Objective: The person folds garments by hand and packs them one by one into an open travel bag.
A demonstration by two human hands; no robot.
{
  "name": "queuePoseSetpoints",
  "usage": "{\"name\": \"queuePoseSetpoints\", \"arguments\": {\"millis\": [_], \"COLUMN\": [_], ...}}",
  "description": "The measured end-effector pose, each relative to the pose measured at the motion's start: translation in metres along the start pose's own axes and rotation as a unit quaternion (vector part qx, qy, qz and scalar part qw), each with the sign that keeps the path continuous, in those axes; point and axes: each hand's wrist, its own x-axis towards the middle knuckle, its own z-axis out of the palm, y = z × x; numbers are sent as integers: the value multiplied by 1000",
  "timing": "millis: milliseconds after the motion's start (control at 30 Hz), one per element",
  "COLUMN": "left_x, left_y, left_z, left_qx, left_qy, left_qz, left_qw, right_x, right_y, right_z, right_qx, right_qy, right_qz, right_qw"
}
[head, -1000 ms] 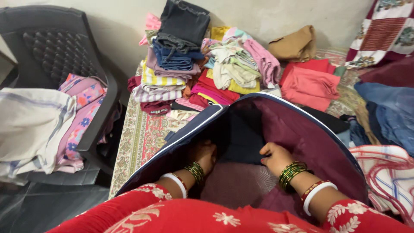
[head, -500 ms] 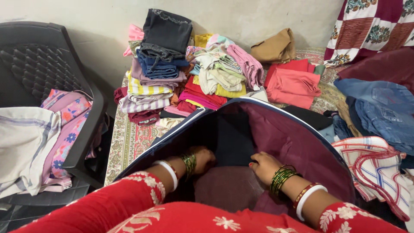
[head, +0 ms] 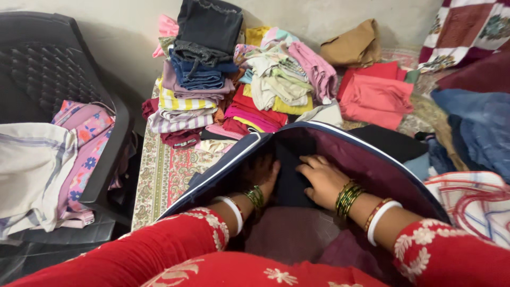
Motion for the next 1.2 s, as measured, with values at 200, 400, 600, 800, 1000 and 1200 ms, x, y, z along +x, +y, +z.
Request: {"name": "queuePoseSetpoints", "arguments": {"millis": [200,400,600,800,1000,1200], "left_x": [9,25,25,21,0,-23], "left_y": [-8,-23,-28,-16,0,31], "left_z": [-6,-3,-12,-12,-17,-60], "left_qx": [-6,-32,-80,-35,-42,-37], "left_qy": [-74,-77,-95,-110,-102,-100], "left_qz": [-21,25,40,-15,-59,-58], "left_qw": [997,996,991,993,992,993], "right_x": [40,54,57,49,-2,-50], "right_y": [13,13,23,37,26,-9], "right_z": [10,17,22,42,23,-29], "right_qx": [-10,-30,-30,-4,113,193], "right_qy": [-135,-203,-227,-184,-127,-46], "right_qz": [78,115,113,98,157,152], "right_qw": [988,972,967,978,973,968]}}
